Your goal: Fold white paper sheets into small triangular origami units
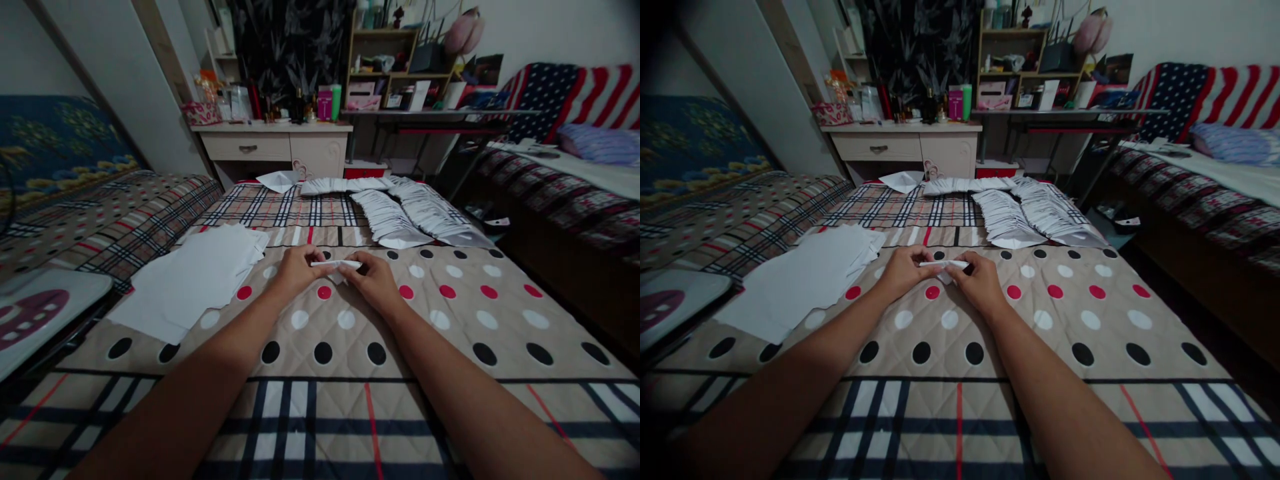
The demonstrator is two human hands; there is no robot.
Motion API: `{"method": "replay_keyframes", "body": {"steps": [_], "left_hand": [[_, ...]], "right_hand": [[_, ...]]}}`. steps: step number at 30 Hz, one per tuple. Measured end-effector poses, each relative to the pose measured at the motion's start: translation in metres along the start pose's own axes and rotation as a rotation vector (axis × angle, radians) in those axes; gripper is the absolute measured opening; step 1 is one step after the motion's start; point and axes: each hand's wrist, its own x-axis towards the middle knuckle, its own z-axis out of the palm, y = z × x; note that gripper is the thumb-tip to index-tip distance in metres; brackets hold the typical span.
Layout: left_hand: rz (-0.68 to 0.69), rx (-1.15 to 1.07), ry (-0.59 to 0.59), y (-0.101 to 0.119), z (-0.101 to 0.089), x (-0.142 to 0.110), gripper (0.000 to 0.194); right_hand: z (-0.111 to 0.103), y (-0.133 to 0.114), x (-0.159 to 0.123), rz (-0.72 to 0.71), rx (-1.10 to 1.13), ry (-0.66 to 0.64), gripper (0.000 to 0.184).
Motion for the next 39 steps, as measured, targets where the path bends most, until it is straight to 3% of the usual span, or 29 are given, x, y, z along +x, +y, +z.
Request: {"method": "replay_keyframes", "body": {"steps": [6, 13, 22, 34, 39], "left_hand": [[0.023, -0.052, 0.054, 0.007, 0.004, -0.002, 0.025], [-0.234, -0.320, -0.055, 0.011, 0.005, -0.005, 0.039], [-0.313, -0.356, -0.003, 0.010, 0.006, -0.006, 0.047], [-0.213, -0.233, 0.032, 0.018, 0.013, -0.009, 0.030], [-0.221, -0.241, 0.065, 0.016, 0.009, -0.007, 0.033]], "right_hand": [[-0.002, 0.006, 0.004, -0.004, 0.149, -0.005, 0.029], [-0.001, 0.010, 0.004, -0.033, 0.185, -0.009, 0.019], [-0.001, 0.008, 0.005, -0.055, 0.186, 0.000, 0.014], [0.001, 0.003, 0.001, -0.106, 0.194, -0.011, 0.013], [0.003, 0.004, 0.003, -0.036, 0.288, -0.035, 0.017]]}}
